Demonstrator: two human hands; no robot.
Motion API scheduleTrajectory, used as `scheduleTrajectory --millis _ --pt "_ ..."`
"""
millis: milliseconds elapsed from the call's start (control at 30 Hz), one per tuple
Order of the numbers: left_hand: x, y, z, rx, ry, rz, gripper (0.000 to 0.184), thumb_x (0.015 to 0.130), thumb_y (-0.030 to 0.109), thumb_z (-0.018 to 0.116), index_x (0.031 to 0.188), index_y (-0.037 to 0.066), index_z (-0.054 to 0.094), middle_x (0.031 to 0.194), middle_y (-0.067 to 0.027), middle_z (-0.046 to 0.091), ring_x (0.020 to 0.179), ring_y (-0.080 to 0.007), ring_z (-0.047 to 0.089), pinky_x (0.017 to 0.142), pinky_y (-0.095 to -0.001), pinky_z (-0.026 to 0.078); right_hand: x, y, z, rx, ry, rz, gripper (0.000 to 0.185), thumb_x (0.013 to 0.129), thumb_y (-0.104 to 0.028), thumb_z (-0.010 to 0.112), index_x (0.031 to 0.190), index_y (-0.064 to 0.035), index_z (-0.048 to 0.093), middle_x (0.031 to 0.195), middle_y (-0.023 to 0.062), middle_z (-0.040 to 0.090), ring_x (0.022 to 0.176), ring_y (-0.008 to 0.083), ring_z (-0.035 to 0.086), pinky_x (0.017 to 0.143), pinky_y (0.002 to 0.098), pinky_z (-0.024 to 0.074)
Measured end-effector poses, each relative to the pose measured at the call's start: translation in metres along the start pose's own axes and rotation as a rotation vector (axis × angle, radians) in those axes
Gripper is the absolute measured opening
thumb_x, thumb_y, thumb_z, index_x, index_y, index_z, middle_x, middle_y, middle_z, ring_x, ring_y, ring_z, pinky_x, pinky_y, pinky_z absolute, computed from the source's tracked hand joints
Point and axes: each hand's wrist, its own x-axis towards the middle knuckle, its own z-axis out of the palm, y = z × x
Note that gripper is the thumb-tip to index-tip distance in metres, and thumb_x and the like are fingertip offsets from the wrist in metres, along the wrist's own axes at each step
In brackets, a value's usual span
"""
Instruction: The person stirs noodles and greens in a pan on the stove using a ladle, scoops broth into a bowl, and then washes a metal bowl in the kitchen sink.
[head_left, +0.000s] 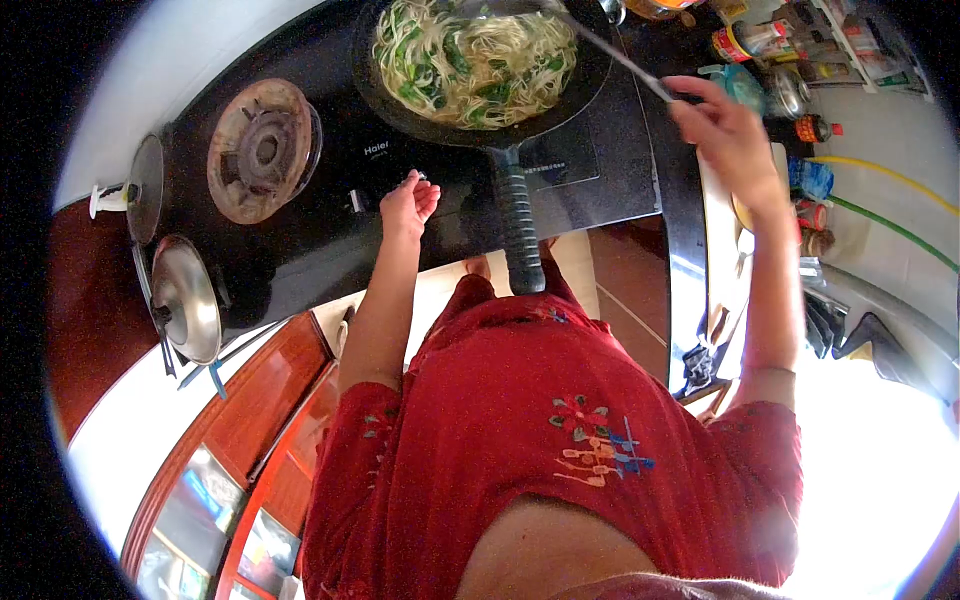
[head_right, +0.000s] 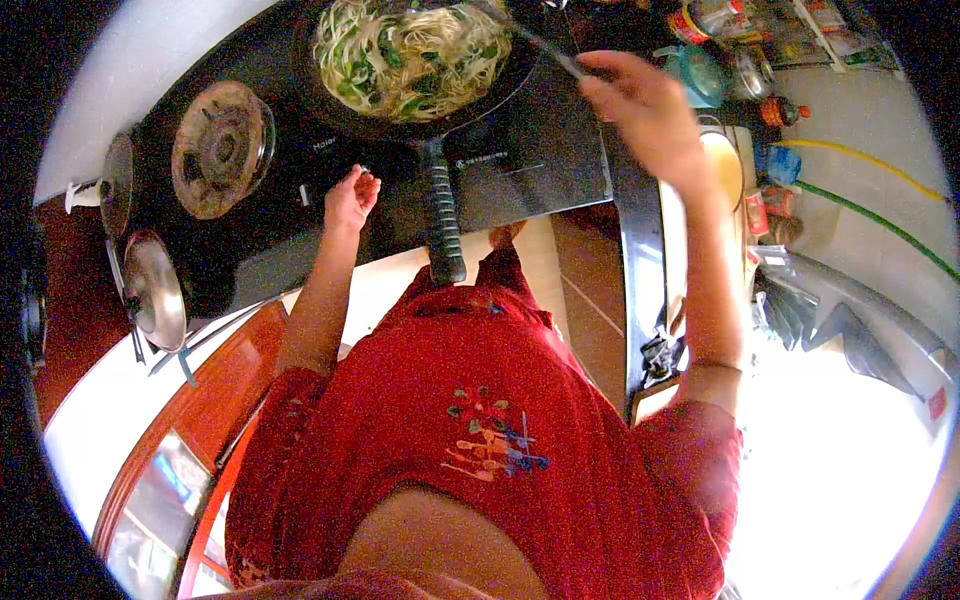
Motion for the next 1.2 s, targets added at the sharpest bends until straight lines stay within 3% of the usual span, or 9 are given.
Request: scheduleTrajectory --millis 67,267,433,567,767,867,967,1067,1200 --pt "0.0 0.001 0.0 0.01 0.0 -0.001 0.024 0.082 0.023 0.061 0.072 0.003 0.057 0.065 -0.0095 0.061 0.056 -0.0192 0.062 0.05 -0.0262 0.051 -0.01 -0.014 -0.032 0.083 -0.065 0.06 0.032 0.084 -0.022 0.057 0.113 -0.0069 0.056 0.068 -0.0038 0.051 0.057 0.0044 0.042 0.049 0.0197 0.0352" --pt "-0.003 0.004 0.002 0.041 0.005 0.024 0.023 0.082 0.023 0.061 0.073 0.003 0.057 0.065 -0.0091 0.061 0.057 -0.019 0.062 0.049 -0.0259 0.051 -0.044 -0.028 -0.083 0.054 -0.179 0.197 0.032 0.085 -0.017 0.054 0.116 -0.0069 0.054 0.064 -0.0073 0.046 0.053 -0.0013 0.033 0.044 0.0163 0.0228" --pt "0.002 0.006 -0.003 0.135 -0.027 -0.003 0.023 0.082 0.024 0.061 0.074 0.003 0.056 0.067 -0.0108 0.063 0.056 -0.0186 0.062 0.048 -0.0254 0.05 -0.059 -0.036 -0.084 0.116 -0.322 0.262 0.031 0.086 -0.012 0.053 0.116 -0.005 0.052 0.061 -0.0051 0.043 0.053 0.0026 0.037 0.045 0.0187 0.0268" --pt "0.004 0.008 -0.005 0.213 -0.037 -0.01 0.024 0.081 0.025 0.062 0.074 0.003 0.057 0.067 -0.0123 0.063 0.056 -0.0189 0.062 0.048 -0.0253 0.05 -0.059 -0.035 -0.074 0.095 -0.302 0.263 0.031 0.084 -0.01 0.056 0.114 -0.0036 0.053 0.064 -0.0034 0.045 0.058 0.0037 0.036 0.047 0.0198 0.0281" --pt "0.002 0.013 -0.005 0.271 -0.063 -0.016 0.026 0.081 0.026 0.063 0.073 0.003 0.057 0.066 -0.0122 0.063 0.053 -0.0194 0.062 0.045 -0.0251 0.049 -0.052 -0.035 -0.086 -0.293 -0.006 -0.025 0.027 0.081 -0.012 0.06 0.106 -0.005 0.059 0.085 0.0081 0.065 0.072 0.0138 0.06 0.061 0.0261 0.0458" --pt "0.001 0.014 -0.006 0.278 -0.059 -0.009 0.027 0.08 0.028 0.064 0.071 0.003 0.057 0.064 -0.0121 0.063 0.051 -0.0189 0.061 0.043 -0.0248 0.049 -0.042 -0.055 -0.087 -0.606 0.049 -0.096 0.028 0.078 -0.015 0.062 0.105 -0.0093 0.061 0.095 0.0112 0.064 0.081 0.022 0.064 0.069 0.0301 0.0492" --pt "-0.002 0.015 -0.004 0.293 -0.021 0.004 0.029 0.079 0.029 0.065 0.07 0.003 0.057 0.061 -0.0118 0.062 0.047 -0.0179 0.06 0.04 -0.0243 0.047 -0.035 -0.056 -0.084 -0.839 0.121 -0.191 0.026 0.078 -0.015 0.061 0.104 -0.0129 0.062 0.091 0.0093 0.065 0.08 0.0222 0.063 0.069 0.0303 0.0474" --pt "-0.007 0.016 -0.003 0.316 0.0 0.027 0.029 0.077 0.029 0.067 0.068 0.003 0.057 0.059 -0.0116 0.062 0.044 -0.0169 0.058 0.037 -0.0237 0.045 -0.023 -0.047 -0.078 -0.9 0.135 -0.26 0.029 0.077 -0.019 0.062 0.106 -0.0171 0.061 0.094 0.0092 0.064 0.085 0.0282 0.061 0.071 0.0344 0.0479" --pt "-0.011 0.014 0.001 0.299 0.01 0.069 0.029 0.076 0.028 0.069 0.067 0.003 0.056 0.058 -0.0118 0.061 0.042 -0.0161 0.057 0.036 -0.0233 0.044 -0.004 -0.026 -0.056 -0.83 0.126 -0.292 0.03 0.075 -0.019 0.064 0.104 -0.0174 0.061 0.09 0.0081 0.064 0.078 0.0268 0.062 0.067 0.0355 0.0489"
